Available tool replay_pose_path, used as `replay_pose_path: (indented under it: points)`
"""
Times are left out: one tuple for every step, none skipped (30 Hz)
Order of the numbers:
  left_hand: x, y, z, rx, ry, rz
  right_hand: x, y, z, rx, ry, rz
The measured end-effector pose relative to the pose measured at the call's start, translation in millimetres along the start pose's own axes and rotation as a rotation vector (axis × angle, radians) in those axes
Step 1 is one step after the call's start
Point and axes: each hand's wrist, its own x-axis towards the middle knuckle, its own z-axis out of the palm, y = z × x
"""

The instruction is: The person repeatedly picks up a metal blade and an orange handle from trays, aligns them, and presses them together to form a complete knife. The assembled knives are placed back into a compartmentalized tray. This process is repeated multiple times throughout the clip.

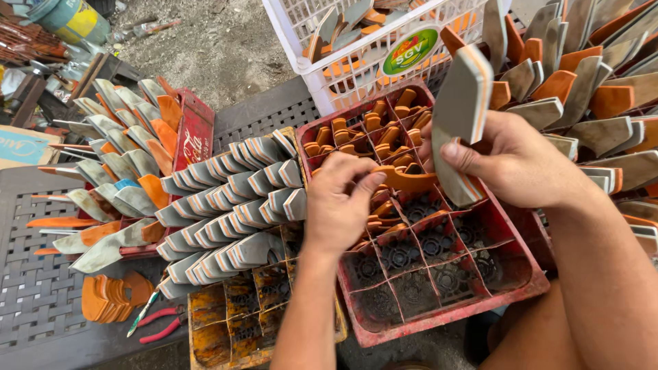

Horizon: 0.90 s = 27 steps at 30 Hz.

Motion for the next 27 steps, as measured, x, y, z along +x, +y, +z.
replay_pose_path:
  points:
    - [0,6,-12,-0.058,-0.083,-0.029,1,2,1,0.003,-0.041,0.062]
    - [2,13,-26,-0.112,-0.156,-0.048,4,2,3,-0.001,-0.086,0.111]
    - [4,20,-37,-0.166,-0.230,-0.066,6,2,7,0.009,-0.150,0.118]
    - [6,25,-46,-0.175,-0.259,-0.066,7,3,11,0.021,-0.214,0.129]
    - [7,29,-54,-0.184,-0.289,-0.066,8,5,16,0.034,-0.278,0.140]
    - [6,32,-59,-0.196,-0.319,-0.069,7,8,23,0.077,-0.322,0.139]
    - [5,34,-62,-0.240,-0.318,-0.063,6,11,31,0.121,-0.367,0.139]
    - [5,35,-63,-0.285,-0.315,-0.057,6,14,39,0.163,-0.413,0.139]
    - [4,36,-63,-0.329,-0.311,-0.050,5,17,48,0.202,-0.355,0.091]
    - [1,36,-60,-0.369,-0.247,-0.110,4,20,59,0.240,-0.300,0.042]
    - [-2,35,-56,-0.408,-0.183,-0.169,3,22,67,0.277,-0.245,-0.008]
    - [-5,35,-52,-0.448,-0.122,-0.226,3,22,72,0.326,-0.223,0.014]
    - [-9,34,-49,-0.416,-0.062,-0.252,3,22,76,0.374,-0.201,0.037]
    - [-12,34,-46,-0.386,-0.006,-0.274,5,21,78,0.420,-0.174,0.056]
    - [-14,33,-45,-0.356,0.049,-0.296,7,21,79,0.383,-0.119,0.038]
    - [-17,32,-44,-0.339,0.022,-0.297,8,20,77,0.343,-0.059,0.023]
    - [-19,30,-42,-0.322,-0.006,-0.298,11,20,75,0.302,0.001,0.007]
    - [-20,29,-40,-0.305,-0.036,-0.305,13,22,75,0.231,0.053,0.030]
    - [-19,26,-38,-0.328,-0.048,-0.284,15,25,74,0.159,0.105,0.053]
    - [-18,23,-35,-0.349,-0.055,-0.269,17,29,75,0.090,0.151,0.081]
    - [-17,22,-32,-0.369,-0.063,-0.254,19,32,75,0.038,0.167,0.064]
    - [-16,20,-28,-0.361,-0.038,-0.285,21,36,75,-0.013,0.185,0.044]
    - [-15,20,-24,-0.353,-0.012,-0.316,24,39,74,-0.063,0.202,0.024]
    - [-16,19,-21,-0.345,0.010,-0.349,26,42,72,-0.020,0.196,0.018]
    - [-17,18,-19,-0.316,0.049,-0.318,28,44,68,0.024,0.190,0.012]
    - [-20,18,-19,-0.283,0.088,-0.290,30,46,67,0.071,0.182,0.006]
    - [-22,18,-18,-0.249,0.128,-0.261,31,48,65,0.109,0.162,0.003]
